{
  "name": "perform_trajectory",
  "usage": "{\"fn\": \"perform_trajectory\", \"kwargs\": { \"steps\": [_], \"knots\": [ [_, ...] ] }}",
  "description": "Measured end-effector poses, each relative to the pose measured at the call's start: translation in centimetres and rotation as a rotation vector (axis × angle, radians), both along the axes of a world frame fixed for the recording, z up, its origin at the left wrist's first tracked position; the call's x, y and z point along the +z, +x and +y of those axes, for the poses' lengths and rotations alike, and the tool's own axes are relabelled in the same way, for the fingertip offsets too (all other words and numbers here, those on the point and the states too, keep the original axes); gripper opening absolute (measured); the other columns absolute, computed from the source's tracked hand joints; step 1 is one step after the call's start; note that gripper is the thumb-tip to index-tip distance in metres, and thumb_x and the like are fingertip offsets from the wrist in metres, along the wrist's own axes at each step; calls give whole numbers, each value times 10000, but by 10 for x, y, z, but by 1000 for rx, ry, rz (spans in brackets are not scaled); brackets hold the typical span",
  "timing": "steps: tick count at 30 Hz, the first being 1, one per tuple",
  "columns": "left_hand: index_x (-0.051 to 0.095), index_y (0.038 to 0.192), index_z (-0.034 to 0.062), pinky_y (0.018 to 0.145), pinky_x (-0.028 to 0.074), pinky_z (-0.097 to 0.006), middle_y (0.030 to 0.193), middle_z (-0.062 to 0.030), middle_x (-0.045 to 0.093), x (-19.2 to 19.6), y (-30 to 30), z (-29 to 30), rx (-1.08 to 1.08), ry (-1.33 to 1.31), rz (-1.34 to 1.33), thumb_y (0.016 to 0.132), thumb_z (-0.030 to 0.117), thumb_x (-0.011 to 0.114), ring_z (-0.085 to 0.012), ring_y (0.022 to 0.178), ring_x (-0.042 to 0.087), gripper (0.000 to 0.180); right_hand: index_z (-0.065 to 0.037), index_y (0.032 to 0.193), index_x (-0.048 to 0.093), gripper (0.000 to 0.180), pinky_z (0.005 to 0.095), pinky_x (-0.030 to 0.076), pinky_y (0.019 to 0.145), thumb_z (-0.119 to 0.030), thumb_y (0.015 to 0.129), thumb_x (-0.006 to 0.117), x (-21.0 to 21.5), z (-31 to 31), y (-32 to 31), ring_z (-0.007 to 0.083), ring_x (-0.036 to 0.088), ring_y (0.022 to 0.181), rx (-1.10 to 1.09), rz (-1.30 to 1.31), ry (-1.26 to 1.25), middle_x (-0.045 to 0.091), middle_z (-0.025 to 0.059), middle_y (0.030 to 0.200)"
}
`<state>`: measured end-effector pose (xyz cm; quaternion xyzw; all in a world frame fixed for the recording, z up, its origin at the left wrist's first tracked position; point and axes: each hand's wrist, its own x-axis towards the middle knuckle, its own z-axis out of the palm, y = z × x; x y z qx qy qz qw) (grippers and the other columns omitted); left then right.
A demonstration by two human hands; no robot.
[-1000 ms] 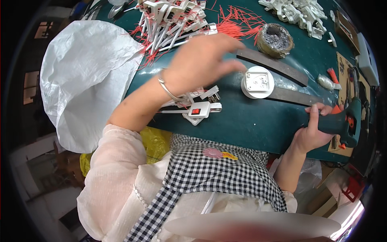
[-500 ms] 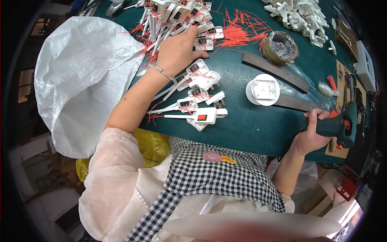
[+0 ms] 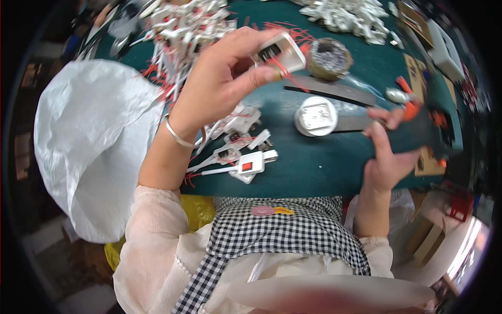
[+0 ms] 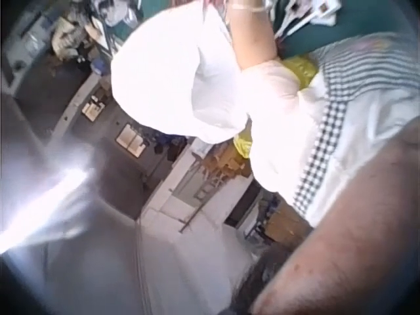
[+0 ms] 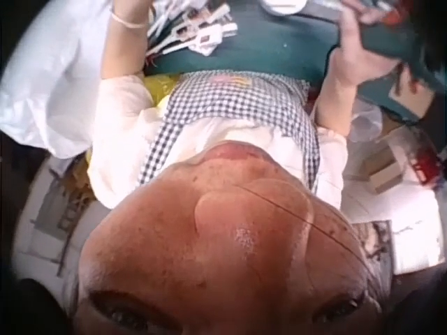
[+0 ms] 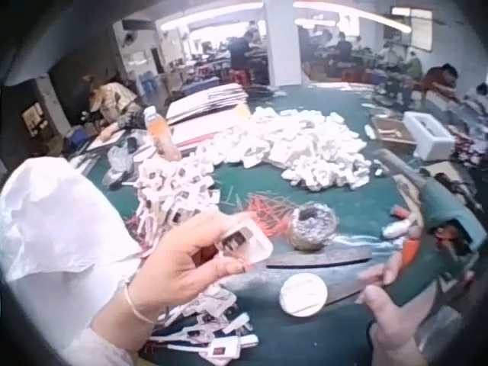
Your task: The person assembles electrical components and electrical wires into a plastic housing for a lighting fixture, securing them with white tape and a hot glue gun.
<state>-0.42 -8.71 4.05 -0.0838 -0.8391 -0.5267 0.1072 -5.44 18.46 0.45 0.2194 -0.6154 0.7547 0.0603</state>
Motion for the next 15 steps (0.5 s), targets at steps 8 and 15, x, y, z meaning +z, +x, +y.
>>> {"fn": "perform_trajectory", "kwargs": {
  "steps": [8,15],
  "knots": [
    [522,1275,35,715,414,-263,940,-54,517,-1,-13,52,-228,-251,60,585,296,854,-172,822,497,809,-6,1364,321,751,310,548,746,128,712,669,16,-34,-4,339,613,1009,195,-68,-136,489,62,935],
    [506,1269,46,732,450,-312,980,-90,537,-21,-10,59,-163,-154,112,569,494,786,-228,855,539,877,-3,1351,323,762,305,545,769,160,698,679,7,-39,-7,204,644,855,177,-73,-157,496,62,914]
  ]
}}
